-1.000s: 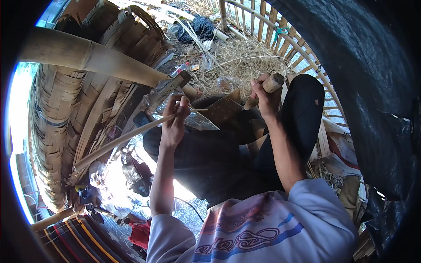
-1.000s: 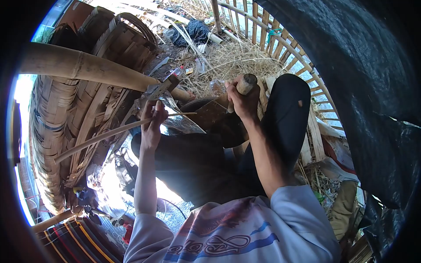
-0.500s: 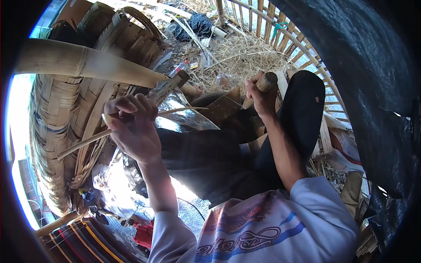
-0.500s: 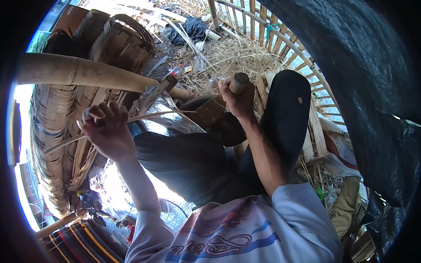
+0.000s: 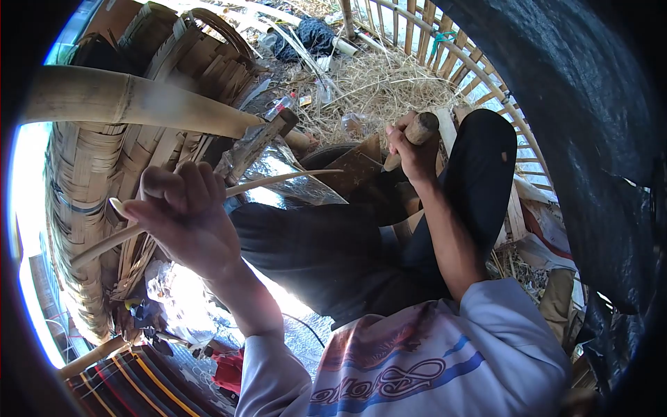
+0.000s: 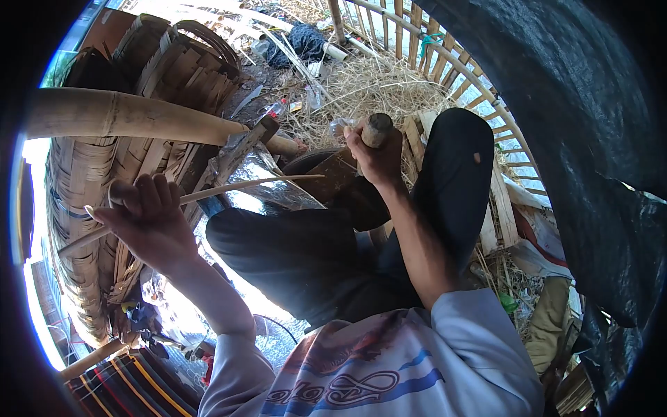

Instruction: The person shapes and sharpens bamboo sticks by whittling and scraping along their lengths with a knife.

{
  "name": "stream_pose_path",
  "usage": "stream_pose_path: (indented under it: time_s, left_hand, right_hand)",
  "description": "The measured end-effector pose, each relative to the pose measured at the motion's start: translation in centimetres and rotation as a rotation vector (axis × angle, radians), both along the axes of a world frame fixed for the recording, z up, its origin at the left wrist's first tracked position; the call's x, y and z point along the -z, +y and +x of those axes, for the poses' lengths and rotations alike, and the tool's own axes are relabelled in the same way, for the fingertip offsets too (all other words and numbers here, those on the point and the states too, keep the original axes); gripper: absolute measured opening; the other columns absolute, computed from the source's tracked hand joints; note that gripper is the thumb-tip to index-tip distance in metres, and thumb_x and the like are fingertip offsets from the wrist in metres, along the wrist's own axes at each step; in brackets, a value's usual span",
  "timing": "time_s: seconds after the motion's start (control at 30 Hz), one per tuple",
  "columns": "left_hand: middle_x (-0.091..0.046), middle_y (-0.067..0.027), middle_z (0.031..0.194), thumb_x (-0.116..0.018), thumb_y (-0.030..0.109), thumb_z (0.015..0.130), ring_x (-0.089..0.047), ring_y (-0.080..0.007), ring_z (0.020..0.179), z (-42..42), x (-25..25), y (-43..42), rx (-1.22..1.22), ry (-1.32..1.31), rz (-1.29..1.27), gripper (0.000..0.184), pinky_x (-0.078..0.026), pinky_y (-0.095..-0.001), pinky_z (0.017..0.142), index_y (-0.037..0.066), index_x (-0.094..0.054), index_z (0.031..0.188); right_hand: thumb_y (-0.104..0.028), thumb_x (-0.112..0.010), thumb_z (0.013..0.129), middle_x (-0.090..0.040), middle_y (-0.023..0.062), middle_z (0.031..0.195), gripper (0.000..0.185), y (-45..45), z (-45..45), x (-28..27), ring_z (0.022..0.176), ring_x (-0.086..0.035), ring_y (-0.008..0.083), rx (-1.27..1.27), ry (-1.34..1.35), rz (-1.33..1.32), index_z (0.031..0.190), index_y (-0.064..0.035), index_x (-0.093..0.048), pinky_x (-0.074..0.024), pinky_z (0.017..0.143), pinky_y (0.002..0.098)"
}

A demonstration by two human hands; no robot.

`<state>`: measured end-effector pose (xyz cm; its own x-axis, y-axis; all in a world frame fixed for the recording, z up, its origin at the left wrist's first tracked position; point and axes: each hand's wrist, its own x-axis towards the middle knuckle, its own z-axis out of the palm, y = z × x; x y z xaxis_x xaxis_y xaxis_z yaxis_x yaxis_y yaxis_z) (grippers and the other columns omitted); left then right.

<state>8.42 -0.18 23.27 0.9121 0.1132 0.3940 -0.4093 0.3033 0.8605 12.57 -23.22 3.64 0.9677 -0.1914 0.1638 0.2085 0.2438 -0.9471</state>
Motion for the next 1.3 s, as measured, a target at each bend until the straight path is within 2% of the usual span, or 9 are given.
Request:
stream_pose_path:
  time_s: [0.1,0.17,0.47,0.57,0.73,0.8,0.83,1.13,1.3]
  left_hand:
    - [-0.022,0.0002,0.058,-0.034,0.060,0.090,-0.018,-0.0118,0.055,0.4,0.2,-1.3,0.047,-0.008,0.034,0.053,-0.017,-0.0281,0.049,0.012,-0.038,0.070]
    - [-0.025,-0.0004,0.061,-0.018,0.073,0.084,-0.020,-0.0105,0.054,0.3,0.8,-1.7,-0.075,-0.002,-0.036,0.064,-0.017,-0.0257,0.048,0.012,-0.030,0.067]
    - [-0.026,0.0006,0.059,-0.038,0.063,0.086,-0.020,-0.0084,0.045,-0.1,1.2,0.1,0.055,-0.222,-0.208,0.054,-0.016,-0.0210,0.037,0.013,-0.030,0.067]
    - [-0.025,0.0018,0.055,-0.037,0.063,0.087,-0.015,-0.0074,0.041,0.2,1.6,-0.8,0.061,-0.353,-0.151,0.053,-0.014,-0.0222,0.036,0.013,-0.031,0.067]
    - [-0.020,0.0033,0.049,-0.038,0.060,0.089,-0.014,-0.0076,0.042,0.6,3.6,-1.2,0.017,-0.330,-0.135,0.050,-0.013,-0.0245,0.036,0.017,-0.027,0.066]
    - [-0.020,0.0040,0.047,-0.037,0.060,0.089,-0.015,-0.0074,0.040,0.7,4.1,-1.5,0.225,-0.323,-0.124,0.050,-0.014,-0.0241,0.037,0.017,-0.028,0.066]
    - [-0.021,0.0046,0.047,-0.035,0.060,0.090,-0.015,-0.0070,0.039,0.8,4.5,-1.4,0.207,-0.338,-0.186,0.050,-0.014,-0.0237,0.036,0.017,-0.028,0.066]
    - [-0.023,0.0060,0.047,-0.032,0.060,0.091,-0.018,-0.0058,0.040,1.4,4.3,-2.6,0.050,-0.406,-0.180,0.050,-0.013,-0.0234,0.038,0.017,-0.028,0.065]
    - [-0.022,0.0058,0.048,-0.031,0.061,0.091,-0.017,-0.0057,0.041,1.1,4.2,-3.1,-0.004,-0.396,-0.191,0.051,-0.013,-0.0234,0.040,0.017,-0.028,0.065]
  right_hand:
    - [-0.006,-0.064,0.081,-0.051,-0.0030,0.052,0.018,0.1,0.0,0.0,0.046,-0.048,0.0036,0.012,0.006,-0.014,0.066,-0.0055,-0.055,-0.0368,0.044,0.0211]
    - [-0.006,-0.064,0.081,-0.051,-0.0030,0.052,0.018,0.1,0.0,-0.1,0.046,-0.048,0.0035,0.015,0.013,-0.014,0.066,-0.0054,-0.054,-0.0366,0.043,0.0211]
    - [-0.006,-0.064,0.081,-0.051,-0.0029,0.051,0.018,0.4,0.1,0.2,0.046,-0.048,0.0034,0.008,0.024,-0.019,0.066,-0.0052,-0.055,-0.0364,0.043,0.0212]
    - [-0.005,-0.063,0.080,-0.050,-0.0008,0.053,0.017,0.3,0.0,0.1,0.046,-0.048,0.0058,-0.007,0.040,-0.035,0.067,-0.0051,-0.052,-0.0375,0.044,0.0224]
    - [-0.003,-0.061,0.080,-0.049,0.0011,0.054,0.018,0.4,0.0,0.3,0.046,-0.048,0.0079,-0.023,0.043,-0.053,0.067,-0.0050,-0.049,-0.0385,0.045,0.0237]
    - [-0.005,-0.063,0.081,-0.051,-0.0017,0.052,0.016,0.6,0.0,0.8,0.045,-0.048,0.0046,0.018,0.025,-0.005,0.068,-0.0051,-0.055,-0.0364,0.042,0.0215]
    - [-0.005,-0.063,0.081,-0.051,-0.0017,0.052,0.016,0.6,-0.1,0.8,0.045,-0.048,0.0046,0.018,0.028,-0.009,0.068,-0.0051,-0.055,-0.0364,0.042,0.0215]
    - [0.001,-0.060,0.082,-0.046,0.0017,0.060,0.019,0.6,0.0,-2.8,0.049,-0.047,0.0103,0.032,0.026,0.544,0.074,-0.0056,-0.043,-0.0409,0.051,0.0275]
    - [-0.001,-0.060,0.083,-0.044,0.0013,0.060,0.020,0.6,-0.7,-6.1,0.050,-0.045,0.0100,0.000,-0.047,0.489,0.078,-0.0065,-0.042,-0.0407,0.053,0.0282]
